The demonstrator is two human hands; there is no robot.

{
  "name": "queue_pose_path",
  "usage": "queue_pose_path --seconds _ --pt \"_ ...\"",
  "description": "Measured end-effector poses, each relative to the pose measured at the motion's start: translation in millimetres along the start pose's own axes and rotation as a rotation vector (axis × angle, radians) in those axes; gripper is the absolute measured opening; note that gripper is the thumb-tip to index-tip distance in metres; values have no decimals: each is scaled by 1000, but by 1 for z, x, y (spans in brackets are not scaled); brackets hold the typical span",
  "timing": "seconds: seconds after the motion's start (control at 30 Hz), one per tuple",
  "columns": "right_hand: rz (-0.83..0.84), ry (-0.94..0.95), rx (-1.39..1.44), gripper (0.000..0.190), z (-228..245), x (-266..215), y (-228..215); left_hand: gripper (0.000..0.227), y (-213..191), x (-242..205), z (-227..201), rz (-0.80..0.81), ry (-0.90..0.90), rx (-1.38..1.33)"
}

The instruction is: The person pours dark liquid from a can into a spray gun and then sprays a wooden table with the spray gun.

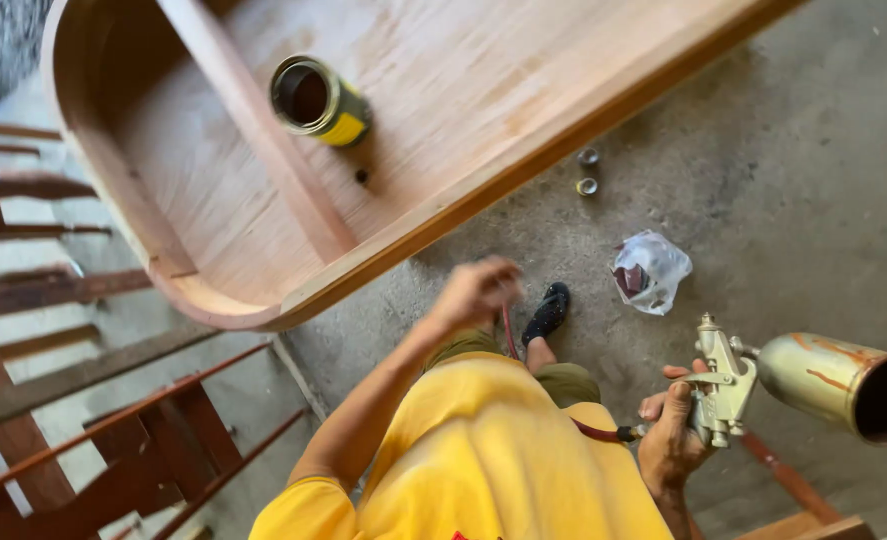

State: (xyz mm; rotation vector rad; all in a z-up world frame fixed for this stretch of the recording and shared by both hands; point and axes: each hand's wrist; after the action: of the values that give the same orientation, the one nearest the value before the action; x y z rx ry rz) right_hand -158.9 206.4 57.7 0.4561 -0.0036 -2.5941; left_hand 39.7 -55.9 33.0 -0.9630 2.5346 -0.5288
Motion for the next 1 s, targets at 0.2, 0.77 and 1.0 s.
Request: queue_pose_path --seconds 0.2,0.77,1.0 --pt "212 3 -71 50 6 6 38 31 -179 15 75 -680 -420 436" --pt "382 -52 -395 21 -20 -12 115 11 -195 21 60 -518 -342 -909" --pt "449 -181 -464 21 -11 -21 127 47 -105 40 -98 -141 -116 -1308"
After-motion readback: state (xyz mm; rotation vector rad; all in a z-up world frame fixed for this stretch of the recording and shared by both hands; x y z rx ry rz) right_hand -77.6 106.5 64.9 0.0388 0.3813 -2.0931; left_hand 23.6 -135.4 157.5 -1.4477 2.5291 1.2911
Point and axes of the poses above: each hand's wrist, its own x-axis towards the middle knuckle, its own y-axis out of the palm, z = x × y, and after that the axes turned 2 degrees about y, right-handed
